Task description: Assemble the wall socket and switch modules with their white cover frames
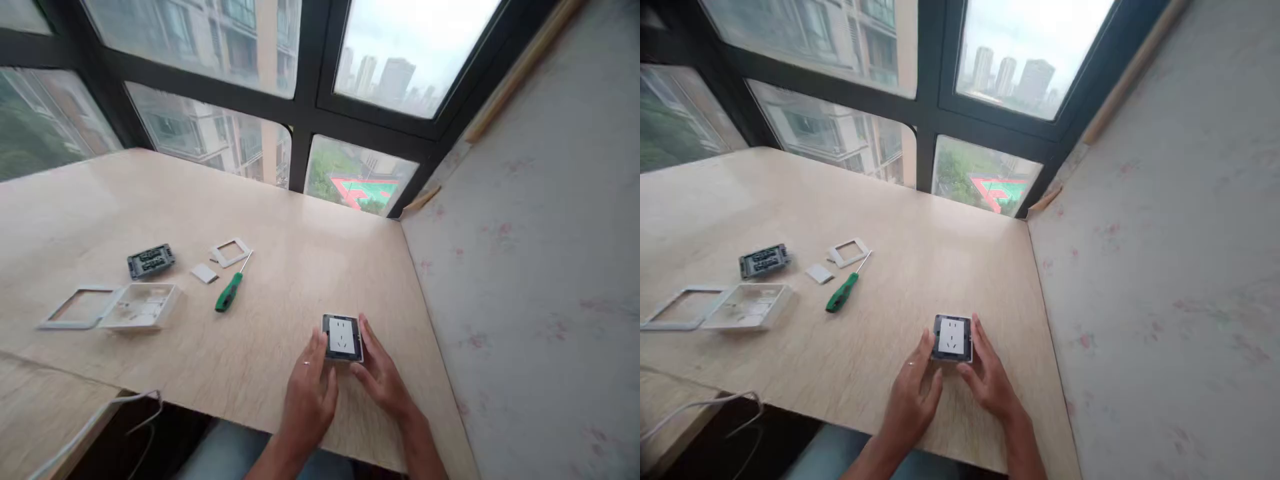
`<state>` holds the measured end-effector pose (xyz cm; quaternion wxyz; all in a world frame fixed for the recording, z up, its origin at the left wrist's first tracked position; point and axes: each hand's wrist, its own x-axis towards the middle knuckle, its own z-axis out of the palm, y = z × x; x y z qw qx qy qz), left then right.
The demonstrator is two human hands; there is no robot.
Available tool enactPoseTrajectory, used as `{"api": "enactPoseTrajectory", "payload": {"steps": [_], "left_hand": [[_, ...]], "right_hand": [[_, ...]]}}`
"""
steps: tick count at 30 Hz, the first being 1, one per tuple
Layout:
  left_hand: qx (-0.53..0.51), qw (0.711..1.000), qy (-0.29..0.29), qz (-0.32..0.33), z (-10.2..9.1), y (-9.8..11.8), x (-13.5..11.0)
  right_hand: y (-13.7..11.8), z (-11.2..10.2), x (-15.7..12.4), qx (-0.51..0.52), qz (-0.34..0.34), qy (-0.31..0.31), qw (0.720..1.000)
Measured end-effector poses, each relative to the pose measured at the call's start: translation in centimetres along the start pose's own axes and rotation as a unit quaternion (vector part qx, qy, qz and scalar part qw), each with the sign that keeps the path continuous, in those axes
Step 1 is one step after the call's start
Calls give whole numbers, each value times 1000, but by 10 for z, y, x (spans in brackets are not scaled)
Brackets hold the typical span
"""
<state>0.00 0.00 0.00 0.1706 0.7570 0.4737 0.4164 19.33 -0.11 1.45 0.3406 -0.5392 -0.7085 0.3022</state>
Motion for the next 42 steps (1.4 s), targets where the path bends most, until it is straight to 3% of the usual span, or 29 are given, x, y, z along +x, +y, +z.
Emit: {"api": "enactPoseTrajectory", "payload": {"steps": [13, 33, 42], "left_hand": [[54, 998, -3, 18, 2, -1, 0], [64, 998, 8, 12, 1, 1, 6], [65, 998, 15, 5, 0, 2, 6]], "right_hand": [[0, 5, 0, -27, 18, 22, 999], [6, 6, 0, 28, 31, 65, 997], [8, 2, 1, 78, 46, 53, 995]]}}
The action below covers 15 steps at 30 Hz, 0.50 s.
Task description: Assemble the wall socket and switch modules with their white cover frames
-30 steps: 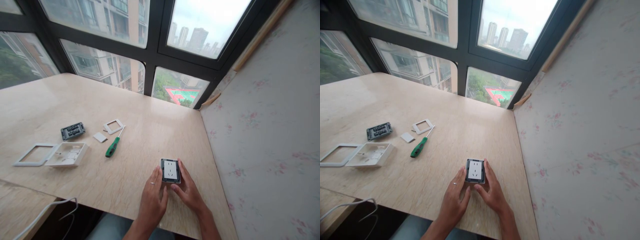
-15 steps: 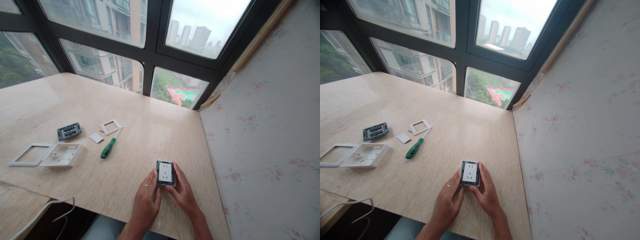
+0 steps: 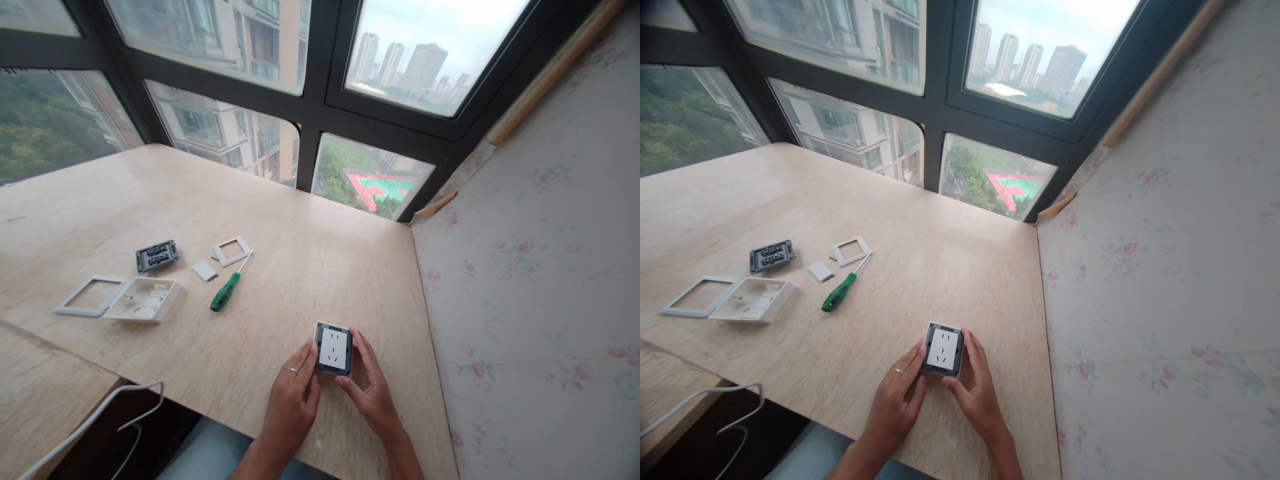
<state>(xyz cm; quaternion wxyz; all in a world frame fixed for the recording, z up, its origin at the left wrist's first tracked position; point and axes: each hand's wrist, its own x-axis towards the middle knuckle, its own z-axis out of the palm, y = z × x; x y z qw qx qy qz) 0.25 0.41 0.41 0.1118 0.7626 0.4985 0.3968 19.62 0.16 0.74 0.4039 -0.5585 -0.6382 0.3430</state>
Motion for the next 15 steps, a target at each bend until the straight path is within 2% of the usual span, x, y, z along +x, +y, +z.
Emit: {"api": "enactPoseTrajectory", "payload": {"steps": [5, 15], "left_hand": [[-7, 1000, -8, -6, -2, 2, 1], [-14, 999, -23, -20, -3, 1, -2]], "right_hand": [[-2, 0, 1, 11, 24, -2, 1000], [-6, -2, 1, -34, 20, -18, 999]]}}
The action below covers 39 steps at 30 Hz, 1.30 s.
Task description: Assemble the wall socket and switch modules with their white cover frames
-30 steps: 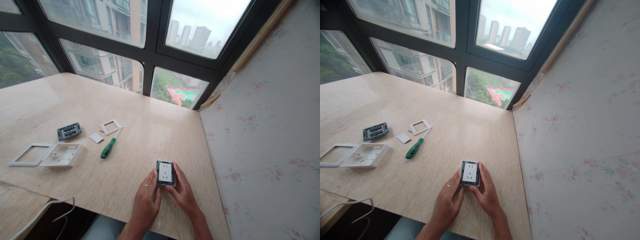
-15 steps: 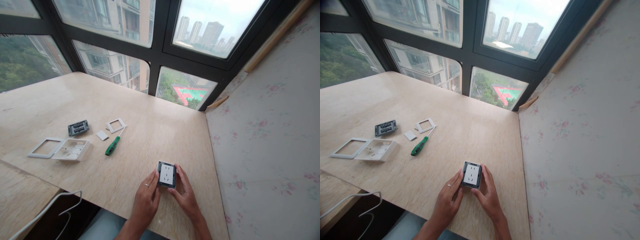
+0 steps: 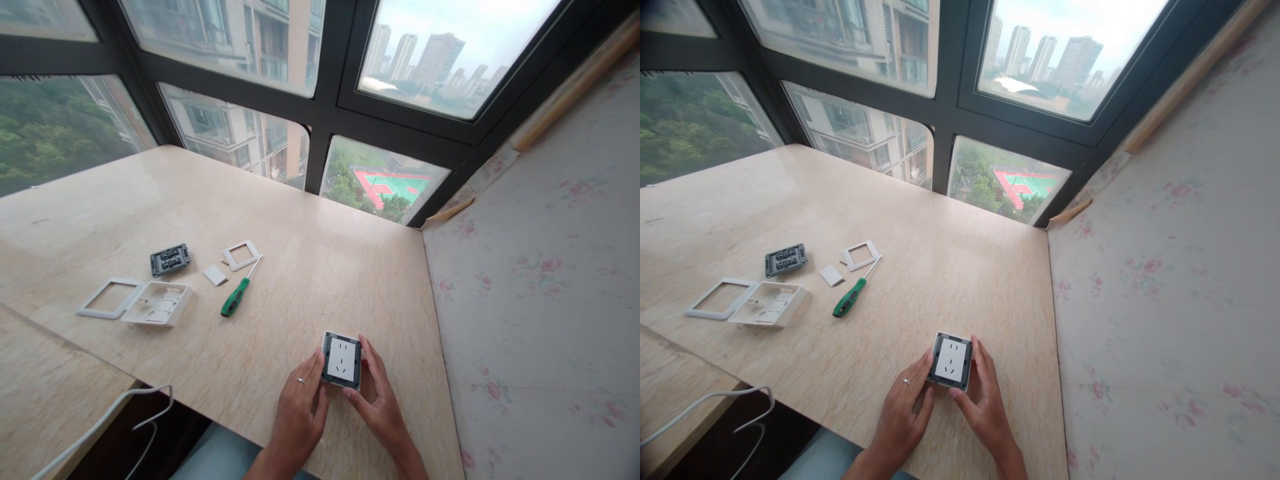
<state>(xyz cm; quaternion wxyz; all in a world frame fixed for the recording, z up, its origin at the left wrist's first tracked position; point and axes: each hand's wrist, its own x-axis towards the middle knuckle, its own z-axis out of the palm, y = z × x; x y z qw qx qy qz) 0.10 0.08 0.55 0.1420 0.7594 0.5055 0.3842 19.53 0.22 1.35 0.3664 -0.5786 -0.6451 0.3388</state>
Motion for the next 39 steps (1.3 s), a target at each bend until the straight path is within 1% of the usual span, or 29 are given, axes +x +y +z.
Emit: {"api": "enactPoseTrajectory", "payload": {"steps": [9, 17, 25, 34, 39], "left_hand": [[-8, 1000, -5, -20, -2, -1, 3], [-11, 999, -7, -40, -3, -3, 4], [-24, 998, 13, -51, -3, -2, 7], [-36, 998, 3, -48, -5, -3, 7], [-43, 998, -8, -44, -4, -4, 4]], "right_hand": [[0, -3, 3, -2, 1, -18, 1000], [-2, -2, 4, -1, 5, 0, 1000], [-3, -1, 5, 8, -4, 5, 1000], [-5, -1, 3, 46, 40, -11, 998], [-4, -1, 3, 55, 51, -1, 997]]}}
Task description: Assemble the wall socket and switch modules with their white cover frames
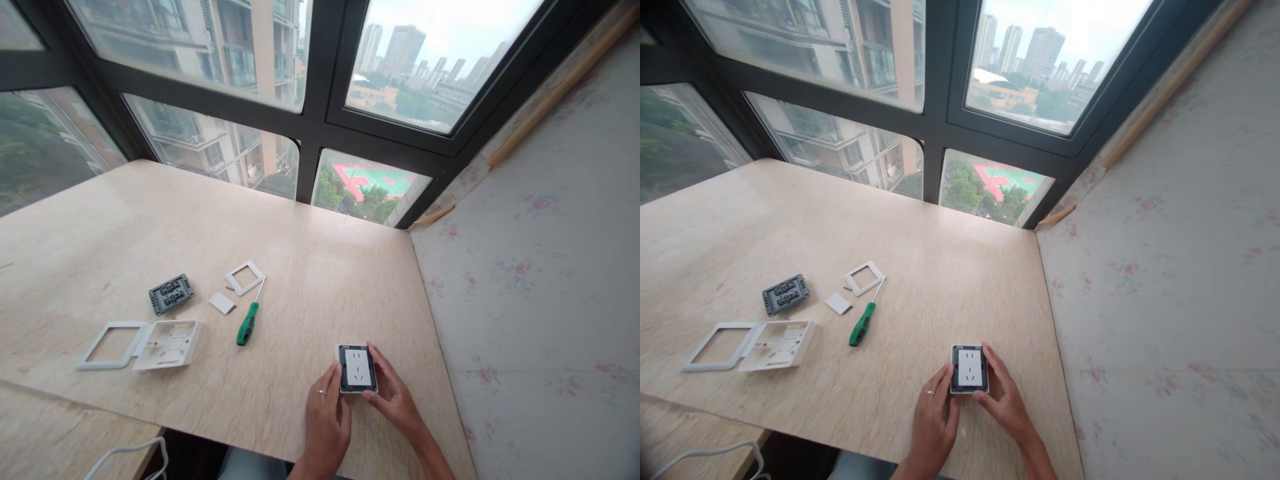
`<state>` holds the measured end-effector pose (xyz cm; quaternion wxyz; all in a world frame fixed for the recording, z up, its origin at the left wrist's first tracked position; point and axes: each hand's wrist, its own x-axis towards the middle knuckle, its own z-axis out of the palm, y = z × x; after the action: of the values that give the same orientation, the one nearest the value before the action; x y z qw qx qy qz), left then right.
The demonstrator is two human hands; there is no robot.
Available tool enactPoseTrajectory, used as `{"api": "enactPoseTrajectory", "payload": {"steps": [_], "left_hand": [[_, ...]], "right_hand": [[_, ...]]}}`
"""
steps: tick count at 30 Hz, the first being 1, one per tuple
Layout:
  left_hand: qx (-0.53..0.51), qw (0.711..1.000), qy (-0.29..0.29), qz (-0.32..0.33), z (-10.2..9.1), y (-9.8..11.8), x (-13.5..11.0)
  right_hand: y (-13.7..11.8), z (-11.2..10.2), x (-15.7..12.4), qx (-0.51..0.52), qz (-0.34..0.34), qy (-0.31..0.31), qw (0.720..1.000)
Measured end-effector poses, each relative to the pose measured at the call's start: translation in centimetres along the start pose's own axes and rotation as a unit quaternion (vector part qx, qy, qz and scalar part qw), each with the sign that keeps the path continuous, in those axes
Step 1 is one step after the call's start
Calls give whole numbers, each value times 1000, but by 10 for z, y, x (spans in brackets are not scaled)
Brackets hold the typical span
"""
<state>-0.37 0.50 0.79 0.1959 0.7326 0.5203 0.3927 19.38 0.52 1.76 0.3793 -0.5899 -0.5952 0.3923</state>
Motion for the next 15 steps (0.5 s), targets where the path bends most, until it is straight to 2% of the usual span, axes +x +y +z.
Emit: {"api": "enactPoseTrajectory", "payload": {"steps": [6, 15], "left_hand": [[-15, 999, -32, 22, -2, -2, -1], [-22, 993, -95, 64, -10, -11, -3]], "right_hand": [[-5, 4, 3, 41, 8, 15, 999], [-3, 9, 2, 37, 13, 23, 999]]}}
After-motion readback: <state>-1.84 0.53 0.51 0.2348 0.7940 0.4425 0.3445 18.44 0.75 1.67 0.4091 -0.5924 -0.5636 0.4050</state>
